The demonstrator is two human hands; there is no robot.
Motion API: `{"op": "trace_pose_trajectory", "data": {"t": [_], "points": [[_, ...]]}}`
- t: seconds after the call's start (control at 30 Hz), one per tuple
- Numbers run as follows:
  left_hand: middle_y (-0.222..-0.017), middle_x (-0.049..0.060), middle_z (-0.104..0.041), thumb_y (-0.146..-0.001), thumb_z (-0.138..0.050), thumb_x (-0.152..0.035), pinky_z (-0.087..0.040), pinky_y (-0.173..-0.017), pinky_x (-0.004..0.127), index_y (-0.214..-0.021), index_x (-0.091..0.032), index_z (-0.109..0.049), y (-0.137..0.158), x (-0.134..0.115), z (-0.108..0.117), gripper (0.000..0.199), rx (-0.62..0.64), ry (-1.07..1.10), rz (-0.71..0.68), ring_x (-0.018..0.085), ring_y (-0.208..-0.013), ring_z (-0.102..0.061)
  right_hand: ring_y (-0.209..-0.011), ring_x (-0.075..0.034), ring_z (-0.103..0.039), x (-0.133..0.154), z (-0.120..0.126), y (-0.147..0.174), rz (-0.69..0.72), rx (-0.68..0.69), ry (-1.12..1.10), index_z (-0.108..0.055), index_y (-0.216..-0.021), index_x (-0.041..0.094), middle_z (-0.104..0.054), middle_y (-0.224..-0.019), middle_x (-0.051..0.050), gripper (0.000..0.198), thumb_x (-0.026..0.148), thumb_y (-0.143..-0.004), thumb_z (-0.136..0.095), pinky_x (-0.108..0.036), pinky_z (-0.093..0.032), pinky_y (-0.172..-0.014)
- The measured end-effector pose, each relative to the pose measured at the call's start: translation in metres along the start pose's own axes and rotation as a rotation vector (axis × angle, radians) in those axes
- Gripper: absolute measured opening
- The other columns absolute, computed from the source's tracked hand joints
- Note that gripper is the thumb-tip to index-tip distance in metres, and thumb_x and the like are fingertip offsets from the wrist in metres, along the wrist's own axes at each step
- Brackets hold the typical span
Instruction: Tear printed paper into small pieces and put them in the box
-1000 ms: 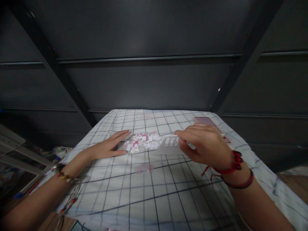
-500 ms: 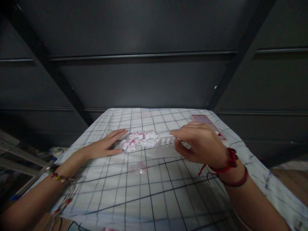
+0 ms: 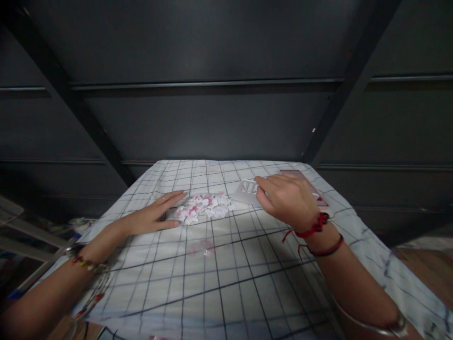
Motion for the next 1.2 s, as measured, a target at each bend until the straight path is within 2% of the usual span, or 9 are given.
{"op": "trace_pose_trajectory", "data": {"t": [0.13,0.3,0.43,0.57,0.77,0.93,1.1,1.2], "points": [[-0.145,0.013,-0.018,-0.086,-0.043,-0.055,-0.023,-0.104,0.044,-0.14,-0.02,-0.016,0.0,0.0,0.0,0.07,-0.012,0.003,-0.002,0.03,-0.13,-0.02,-0.055,-0.016,-0.058,0.001,0.002,-0.001,0.062,-0.001,0.002,-0.065,-0.074,0.016,-0.063,-0.06,-0.002,0.025,0.017,-0.079,-0.041,-0.029,-0.043,-0.063],[-0.145,0.012,-0.018,-0.086,-0.042,-0.055,-0.024,-0.103,0.044,-0.14,-0.022,-0.015,0.0,-0.003,0.002,0.07,-0.014,0.008,-0.006,0.03,-0.129,-0.021,-0.056,-0.017,-0.059,-0.008,0.01,0.002,0.03,0.012,0.034,-0.064,-0.069,0.017,-0.064,-0.059,-0.003,0.025,0.019,-0.078,-0.04,-0.029,-0.043,-0.06],[-0.145,0.012,-0.018,-0.086,-0.041,-0.056,-0.023,-0.104,0.044,-0.14,-0.021,-0.015,-0.001,-0.002,0.001,0.07,-0.009,0.006,-0.006,0.03,-0.13,-0.021,-0.058,-0.017,-0.06,-0.011,0.012,0.002,0.013,-0.037,0.029,-0.065,-0.074,0.016,-0.065,-0.062,-0.004,0.026,0.019,-0.079,-0.04,-0.028,-0.043,-0.059],[-0.144,0.012,-0.018,-0.086,-0.04,-0.058,-0.022,-0.104,0.044,-0.14,-0.021,-0.015,-0.001,-0.001,0.0,0.07,-0.006,0.004,-0.006,0.03,-0.13,-0.02,-0.057,-0.017,-0.059,-0.009,0.009,0.001,0.035,0.019,0.04,-0.064,-0.07,0.017,-0.063,-0.06,-0.003,0.026,0.019,-0.079,-0.039,-0.029,-0.042,-0.06],[-0.145,0.012,-0.017,-0.086,-0.039,-0.059,-0.022,-0.104,0.046,-0.14,-0.022,-0.014,-0.002,-0.003,0.0,0.07,0.003,0.014,-0.001,0.032,-0.129,-0.02,-0.056,-0.017,-0.057,-0.013,0.018,0.002,0.024,0.097,-0.074,-0.057,-0.058,0.021,-0.06,-0.055,-0.001,0.028,0.02,-0.077,-0.036,-0.029,-0.042,-0.059],[-0.145,0.011,-0.016,-0.085,-0.039,-0.059,-0.022,-0.104,0.046,-0.141,-0.023,-0.014,-0.002,-0.003,0.001,0.071,-0.01,0.023,-0.001,0.031,-0.13,-0.019,-0.057,-0.018,-0.057,-0.015,0.022,0.003,0.012,0.069,-0.06,-0.056,-0.057,0.022,-0.059,-0.053,-0.002,0.027,0.02,-0.077,-0.037,-0.03,-0.042,-0.062],[-0.146,0.011,-0.016,-0.085,-0.04,-0.059,-0.021,-0.105,0.045,-0.141,-0.022,-0.014,-0.001,-0.004,0.001,0.071,-0.002,0.011,0.01,0.031,-0.13,-0.018,-0.048,-0.013,-0.049,-0.009,0.025,0.001,0.079,0.109,-0.215,-0.048,-0.053,0.021,-0.053,-0.049,0.001,0.026,0.017,-0.076,-0.037,-0.027,-0.035,-0.053],[-0.145,0.011,-0.016,-0.086,-0.04,-0.059,-0.021,-0.105,0.044,-0.14,-0.022,-0.015,-0.001,-0.004,0.001,0.071,-0.006,0.004,0.006,0.031,-0.13,-0.018,-0.049,-0.012,-0.047,-0.005,0.029,-0.001,0.113,0.113,-0.292,-0.047,-0.055,0.02,-0.051,-0.05,0.002,0.024,0.016,-0.077,-0.037,-0.027,-0.033,-0.053]]}}
Point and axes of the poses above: each hand's wrist, its own y-axis away from the middle knuckle, its own z-axis out of the back of the hand, x = y × z, the point moved 1 cm from there along -y, towards the middle knuckle
